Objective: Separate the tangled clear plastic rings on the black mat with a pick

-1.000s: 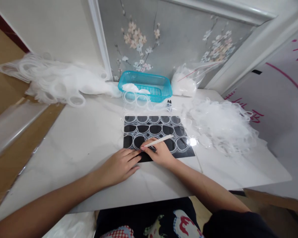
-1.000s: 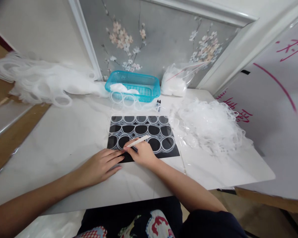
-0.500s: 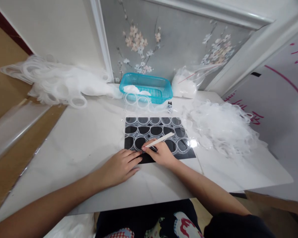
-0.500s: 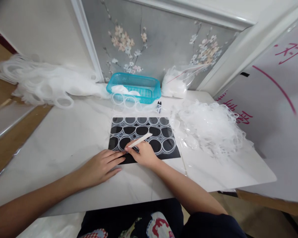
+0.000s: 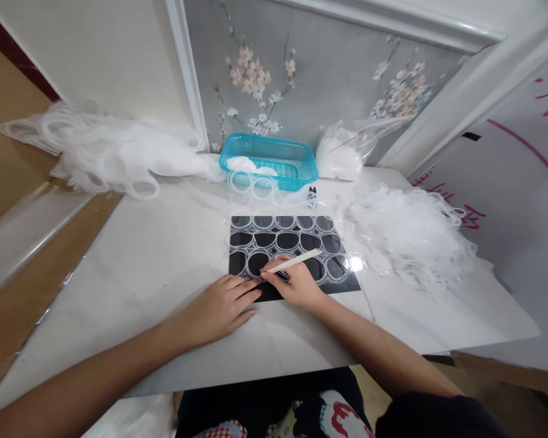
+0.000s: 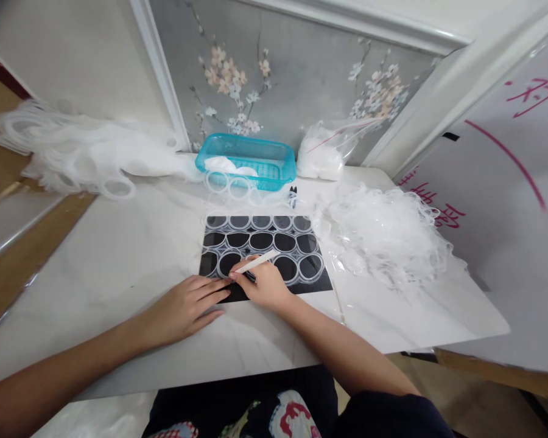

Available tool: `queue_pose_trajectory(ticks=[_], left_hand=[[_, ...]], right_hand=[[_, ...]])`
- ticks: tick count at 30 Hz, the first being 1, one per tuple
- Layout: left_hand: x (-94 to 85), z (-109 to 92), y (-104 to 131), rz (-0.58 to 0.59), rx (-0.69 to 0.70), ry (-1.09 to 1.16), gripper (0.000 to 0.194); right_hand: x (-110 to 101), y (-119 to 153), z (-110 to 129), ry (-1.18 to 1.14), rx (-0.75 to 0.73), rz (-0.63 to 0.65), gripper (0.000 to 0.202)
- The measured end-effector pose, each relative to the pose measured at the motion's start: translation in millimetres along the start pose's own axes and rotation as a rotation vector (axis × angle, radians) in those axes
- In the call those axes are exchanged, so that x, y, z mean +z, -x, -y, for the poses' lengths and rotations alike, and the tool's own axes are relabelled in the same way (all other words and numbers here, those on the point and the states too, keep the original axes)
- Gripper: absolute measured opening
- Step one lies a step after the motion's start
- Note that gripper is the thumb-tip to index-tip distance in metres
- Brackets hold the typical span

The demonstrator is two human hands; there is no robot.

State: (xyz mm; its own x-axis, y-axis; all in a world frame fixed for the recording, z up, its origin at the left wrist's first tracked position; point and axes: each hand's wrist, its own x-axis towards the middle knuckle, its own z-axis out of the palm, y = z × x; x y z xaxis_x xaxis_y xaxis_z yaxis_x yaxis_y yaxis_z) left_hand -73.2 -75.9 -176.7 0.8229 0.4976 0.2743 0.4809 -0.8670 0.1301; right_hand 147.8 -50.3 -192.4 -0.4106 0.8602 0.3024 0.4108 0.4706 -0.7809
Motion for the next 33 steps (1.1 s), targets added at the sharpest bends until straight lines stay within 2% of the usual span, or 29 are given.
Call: queue_pose_trajectory(ticks=[33], left_hand=[[-4.0, 2.6, -0.1, 0.052, 0.014, -0.001, 0.036]], right_hand=[[-2.1, -3.1, -1.7, -0.062, 0.018, -0.001, 0.009]])
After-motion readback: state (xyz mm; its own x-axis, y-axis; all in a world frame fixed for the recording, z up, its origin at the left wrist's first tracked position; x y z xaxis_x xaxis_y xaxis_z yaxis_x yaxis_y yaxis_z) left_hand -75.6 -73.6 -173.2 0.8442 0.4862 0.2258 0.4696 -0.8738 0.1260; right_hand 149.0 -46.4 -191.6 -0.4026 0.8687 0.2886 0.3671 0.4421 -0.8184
